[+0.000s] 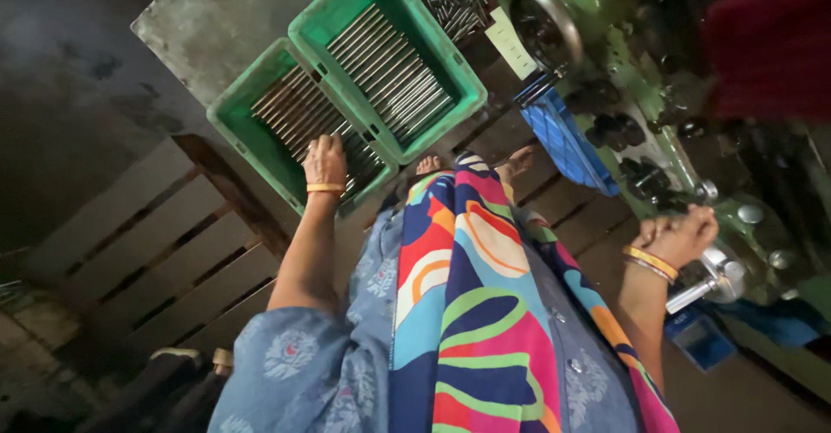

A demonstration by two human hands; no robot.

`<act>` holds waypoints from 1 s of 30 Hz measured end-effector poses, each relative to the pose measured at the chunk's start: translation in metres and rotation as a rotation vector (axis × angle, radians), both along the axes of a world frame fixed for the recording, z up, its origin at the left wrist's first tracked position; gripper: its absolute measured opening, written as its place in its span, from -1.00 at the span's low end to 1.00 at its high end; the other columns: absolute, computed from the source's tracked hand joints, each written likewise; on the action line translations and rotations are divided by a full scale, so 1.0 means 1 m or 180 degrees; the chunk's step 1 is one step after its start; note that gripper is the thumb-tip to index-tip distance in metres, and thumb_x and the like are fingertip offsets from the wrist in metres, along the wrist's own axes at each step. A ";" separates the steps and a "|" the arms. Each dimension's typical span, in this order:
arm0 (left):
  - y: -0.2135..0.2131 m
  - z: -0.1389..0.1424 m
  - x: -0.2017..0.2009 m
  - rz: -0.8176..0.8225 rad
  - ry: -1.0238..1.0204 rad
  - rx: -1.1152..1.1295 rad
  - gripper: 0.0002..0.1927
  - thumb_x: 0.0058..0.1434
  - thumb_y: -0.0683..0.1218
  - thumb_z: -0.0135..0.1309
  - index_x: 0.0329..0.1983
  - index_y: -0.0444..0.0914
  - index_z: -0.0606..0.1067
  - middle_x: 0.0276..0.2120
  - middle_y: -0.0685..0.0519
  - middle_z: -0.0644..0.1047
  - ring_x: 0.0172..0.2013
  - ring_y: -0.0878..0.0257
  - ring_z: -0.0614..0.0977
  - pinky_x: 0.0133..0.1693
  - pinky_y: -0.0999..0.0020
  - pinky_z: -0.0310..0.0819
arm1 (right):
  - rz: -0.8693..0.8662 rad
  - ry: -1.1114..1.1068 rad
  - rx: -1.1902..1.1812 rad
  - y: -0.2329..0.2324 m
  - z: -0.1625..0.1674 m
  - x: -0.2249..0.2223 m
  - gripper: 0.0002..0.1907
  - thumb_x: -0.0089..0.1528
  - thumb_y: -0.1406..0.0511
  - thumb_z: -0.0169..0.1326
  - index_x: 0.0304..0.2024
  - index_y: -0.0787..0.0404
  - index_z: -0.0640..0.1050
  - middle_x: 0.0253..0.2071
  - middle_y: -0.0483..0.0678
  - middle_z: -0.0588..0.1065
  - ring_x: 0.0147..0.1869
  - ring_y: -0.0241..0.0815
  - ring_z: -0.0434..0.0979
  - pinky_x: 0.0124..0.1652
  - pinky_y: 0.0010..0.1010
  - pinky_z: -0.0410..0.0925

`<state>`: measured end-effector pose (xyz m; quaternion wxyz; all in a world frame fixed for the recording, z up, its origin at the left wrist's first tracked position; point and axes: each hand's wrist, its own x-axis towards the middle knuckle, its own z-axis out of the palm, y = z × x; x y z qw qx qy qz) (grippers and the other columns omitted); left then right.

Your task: The person operates a metal lathe, repeatedly picking up cylindrical metal rods from a green bin, inserting them into the lathe chuck, and using a hand lever to engage the cutting tool. The person then removes the processed rods and places them back into the bin, repeating this cycle throughout the clip.

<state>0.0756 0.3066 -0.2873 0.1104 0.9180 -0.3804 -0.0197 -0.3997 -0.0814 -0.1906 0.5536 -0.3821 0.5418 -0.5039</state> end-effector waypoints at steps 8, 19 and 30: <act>-0.006 -0.006 -0.013 0.0193 0.0331 0.0498 -0.80 0.32 -0.19 -0.09 -0.03 -0.23 0.49 -0.22 -0.07 0.51 -0.20 -0.04 0.61 -0.33 0.06 0.56 | 0.0328 -0.0148 -0.0109 0.000 0.005 0.044 -0.84 0.49 0.16 0.03 -0.01 0.01 0.35 -0.47 -0.15 0.22 -0.59 -0.37 0.14 -0.62 -0.51 0.03; -0.022 0.026 -0.021 0.0001 0.0078 0.1115 -0.83 0.32 -0.17 -0.04 -0.06 -0.20 0.50 -0.12 -0.09 0.49 -0.04 -0.04 0.56 -0.07 0.10 0.51 | -0.0015 -0.0403 0.0258 0.031 0.007 0.049 -0.79 0.44 0.11 0.01 -0.18 0.05 0.39 -0.60 -0.25 0.11 -0.67 -0.44 0.04 -0.68 -0.56 -0.03; -0.073 0.090 0.016 0.1116 0.2581 -0.2084 -0.79 0.40 -0.14 0.03 0.02 -0.15 0.29 -0.14 -0.01 0.44 -0.15 0.15 0.47 0.00 0.20 0.47 | 0.0406 -0.1630 0.1432 0.024 0.034 0.039 -0.78 0.43 0.10 -0.02 -0.19 0.07 0.42 -0.61 -0.25 0.08 -0.64 -0.41 0.02 -0.65 -0.56 -0.02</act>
